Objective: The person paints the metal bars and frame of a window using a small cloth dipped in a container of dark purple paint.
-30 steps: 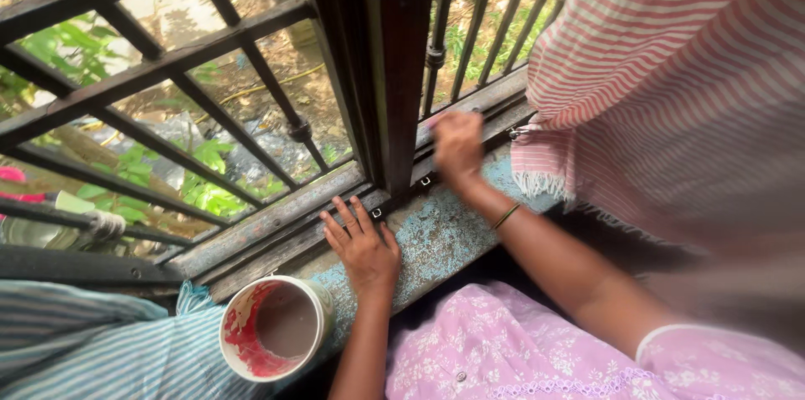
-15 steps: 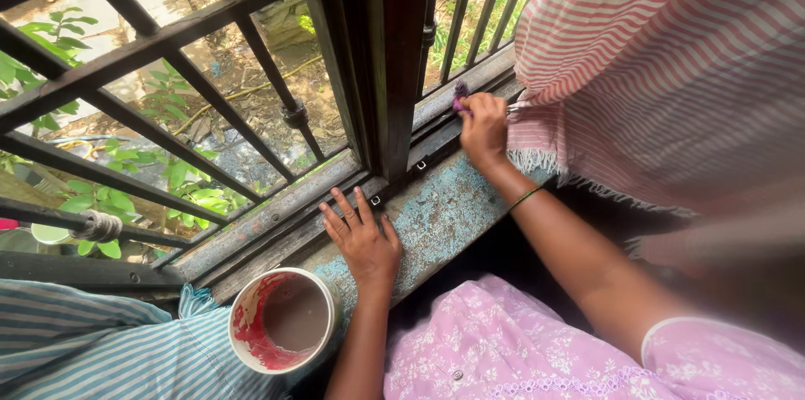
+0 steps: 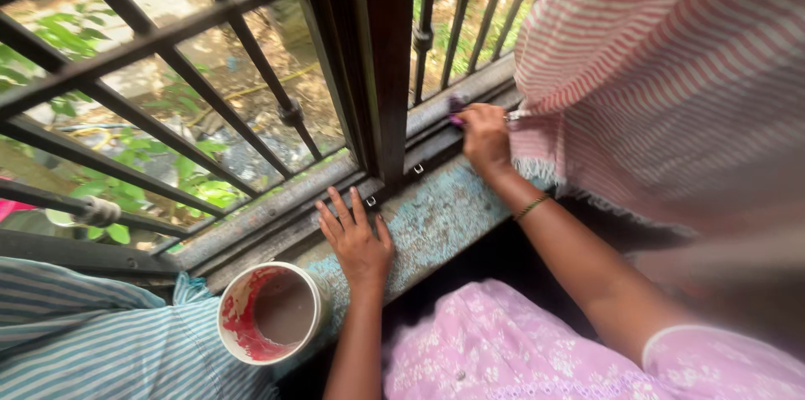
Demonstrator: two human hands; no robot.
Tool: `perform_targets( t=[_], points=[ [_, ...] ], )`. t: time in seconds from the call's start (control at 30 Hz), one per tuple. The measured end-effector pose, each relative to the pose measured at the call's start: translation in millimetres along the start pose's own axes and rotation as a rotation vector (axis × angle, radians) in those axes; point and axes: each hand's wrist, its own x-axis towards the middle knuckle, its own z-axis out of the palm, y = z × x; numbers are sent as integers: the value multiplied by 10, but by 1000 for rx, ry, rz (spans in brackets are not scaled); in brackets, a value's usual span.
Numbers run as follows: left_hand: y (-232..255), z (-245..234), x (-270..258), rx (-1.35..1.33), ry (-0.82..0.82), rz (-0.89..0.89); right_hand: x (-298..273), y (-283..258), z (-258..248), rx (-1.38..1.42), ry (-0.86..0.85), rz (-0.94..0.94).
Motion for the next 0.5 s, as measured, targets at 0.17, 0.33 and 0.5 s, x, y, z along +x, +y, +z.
perform_targets(
  t=[0.17, 0.33, 0.5],
  points=[
    [89, 7, 17, 106, -37, -25, -121, -152, 202, -32, -19, 124],
    [134, -41, 18, 96, -25, -42, -194, -690, 168, 42, -80, 13],
    [168, -38, 18, 91, 15, -41, -245, -582, -89, 119, -165, -319]
  ],
)
